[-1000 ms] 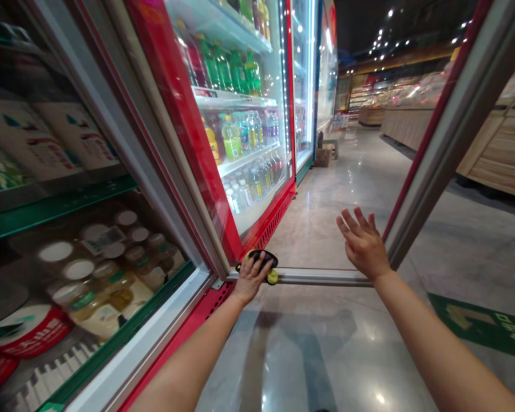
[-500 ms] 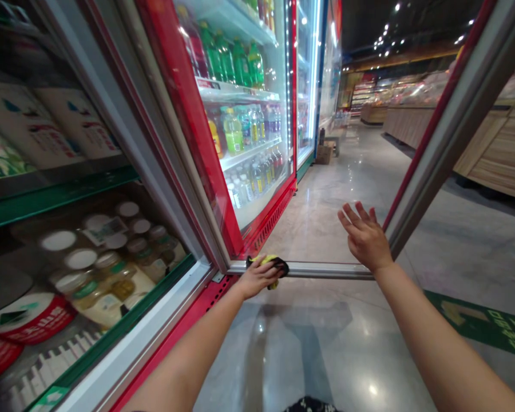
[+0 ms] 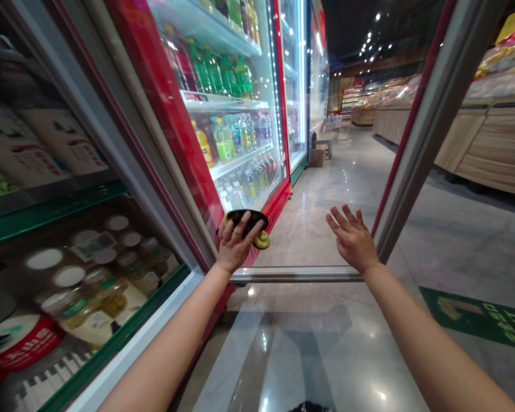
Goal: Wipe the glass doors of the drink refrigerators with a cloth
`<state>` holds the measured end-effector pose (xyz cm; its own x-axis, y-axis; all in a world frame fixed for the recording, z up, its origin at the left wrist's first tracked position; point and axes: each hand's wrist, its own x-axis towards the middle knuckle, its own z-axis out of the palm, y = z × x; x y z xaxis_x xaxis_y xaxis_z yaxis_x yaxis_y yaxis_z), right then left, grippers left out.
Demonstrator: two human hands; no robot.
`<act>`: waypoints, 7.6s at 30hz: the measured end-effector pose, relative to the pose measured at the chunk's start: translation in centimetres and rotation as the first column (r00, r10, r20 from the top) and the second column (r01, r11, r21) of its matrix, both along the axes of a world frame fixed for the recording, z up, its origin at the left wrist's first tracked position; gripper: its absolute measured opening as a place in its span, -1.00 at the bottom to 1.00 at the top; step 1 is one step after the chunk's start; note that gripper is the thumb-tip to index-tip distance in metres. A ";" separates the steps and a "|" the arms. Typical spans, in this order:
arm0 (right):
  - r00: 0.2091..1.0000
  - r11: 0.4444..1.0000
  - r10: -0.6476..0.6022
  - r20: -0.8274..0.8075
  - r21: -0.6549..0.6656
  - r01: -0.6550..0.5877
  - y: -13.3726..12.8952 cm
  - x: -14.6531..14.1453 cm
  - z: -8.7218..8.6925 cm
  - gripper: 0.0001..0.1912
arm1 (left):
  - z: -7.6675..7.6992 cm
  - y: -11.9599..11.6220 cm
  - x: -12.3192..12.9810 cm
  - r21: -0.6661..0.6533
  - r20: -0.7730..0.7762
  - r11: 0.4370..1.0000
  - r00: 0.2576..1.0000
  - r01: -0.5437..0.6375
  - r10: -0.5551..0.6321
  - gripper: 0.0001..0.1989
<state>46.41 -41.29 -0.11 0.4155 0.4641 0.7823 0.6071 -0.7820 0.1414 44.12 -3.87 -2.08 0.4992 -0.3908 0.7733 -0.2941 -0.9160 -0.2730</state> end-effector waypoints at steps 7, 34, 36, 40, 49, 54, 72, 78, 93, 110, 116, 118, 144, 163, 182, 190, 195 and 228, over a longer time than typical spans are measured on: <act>0.999 1.000 -0.022 -0.037 -0.017 0.021 -0.3 -0.2 -0.1 0.03 | -4.7 -4.4 -0.3 0.191 0.016 0.971 0.988 0.145 -0.151 -0.45; 0.956 0.972 0.060 -0.286 -0.200 -0.120 -2.8 -0.6 4.3 -0.04 | -11.7 -4.5 -1.2 0.237 -0.324 0.889 0.895 0.392 -0.308 -0.50; 0.952 0.972 0.081 -0.296 -0.187 -0.141 -2.9 -1.0 4.6 -0.09 | -12.2 -8.0 -0.7 0.235 -0.348 0.878 0.880 0.417 -0.325 -0.52; 0.952 0.966 0.094 -0.292 -0.206 -0.159 -3.3 -1.5 4.9 -0.15 | -12.9 -16.3 0.3 0.243 -0.391 0.839 0.841 0.487 -0.375 -0.58; 0.931 0.954 0.190 -0.312 -0.167 -0.250 -4.4 -2.1 6.2 -0.19 | -12.3 -13.1 -0.2 0.244 -0.458 0.812 0.801 0.531 -0.386 -0.54; 0.972 0.987 0.117 -0.204 -0.088 -0.138 -7.2 -3.6 7.5 -0.44 | -12.1 -13.6 -0.3 0.231 -0.443 0.813 0.802 0.535 -0.402 -0.55; 0.990 0.642 0.095 0.109 0.753 -0.144 -11.4 -2.4 9.1 -0.64 | -4.4 -27.9 0.5 0.274 -0.166 0.748 0.796 0.605 -0.583 -0.55; 0.989 0.473 0.057 0.139 0.868 -0.149 -12.3 -2.0 9.6 -0.63 | 1.7 -32.1 1.9 0.356 -0.014 0.705 0.757 0.614 -0.653 -0.61; 0.960 0.132 0.058 0.275 0.951 -0.280 -10.6 -2.7 15.0 -0.67 | 26.7 -34.3 1.6 0.097 0.323 0.875 0.816 0.474 -0.478 -0.58; 0.913 0.868 -0.027 0.408 0.463 -0.181 -8.4 -5.6 14.9 -0.38 | 20.6 -35.8 0.0 -0.742 0.092 0.399 0.671 0.539 -0.736 -0.48; 0.963 0.804 -0.112 0.247 0.591 -0.058 -9.1 -3.6 14.8 -0.22 | 22.3 -34.5 -1.1 -0.690 -0.198 0.444 0.441 0.572 -0.875 -0.39; 0.939 0.815 -0.158 0.304 0.577 -0.049 -8.7 -3.3 14.9 -0.24 | 21.6 -32.9 -1.3 -0.566 -0.264 0.538 0.482 0.624 -0.836 -0.39; 0.816 0.882 -0.430 0.388 0.374 0.287 -4.9 -4.0 12.5 -0.53 | 9.4 -21.1 -1.9 -0.071 -0.044 0.979 0.980 0.193 -0.196 -0.05; 0.921 0.689 -0.267 0.284 0.725 -0.024 -6.2 -2.3 7.1 -0.48 | 9.0 -20.7 -0.9 -0.125 -0.125 0.975 0.972 0.185 -0.201 0.02; 0.926 0.805 -0.321 0.200 0.572 0.155 -6.3 -1.3 6.9 -0.59 | 8.1 -20.2 -0.3 -0.126 -0.141 0.979 0.974 0.160 -0.177 0.08; 0.951 0.944 -0.216 0.222 0.297 0.145 -10.0 -3.3 -1.8 -0.62 | 7.6 -19.5 0.0 -0.124 -0.170 0.980 0.970 0.154 -0.174 0.04; 0.876 0.900 -0.366 0.314 0.358 0.248 -8.0 -2.0 5.7 -0.57 | 7.4 -19.1 -0.1 -0.125 -0.186 0.982 0.969 0.144 -0.166 0.08; 0.993 0.917 0.117 0.015 -0.385 -0.103 -5.8 -5.0 -13.1 -0.60 | 5.5 -12.1 -0.6 -0.023 -0.142 0.980 0.970 0.196 -0.197 0.07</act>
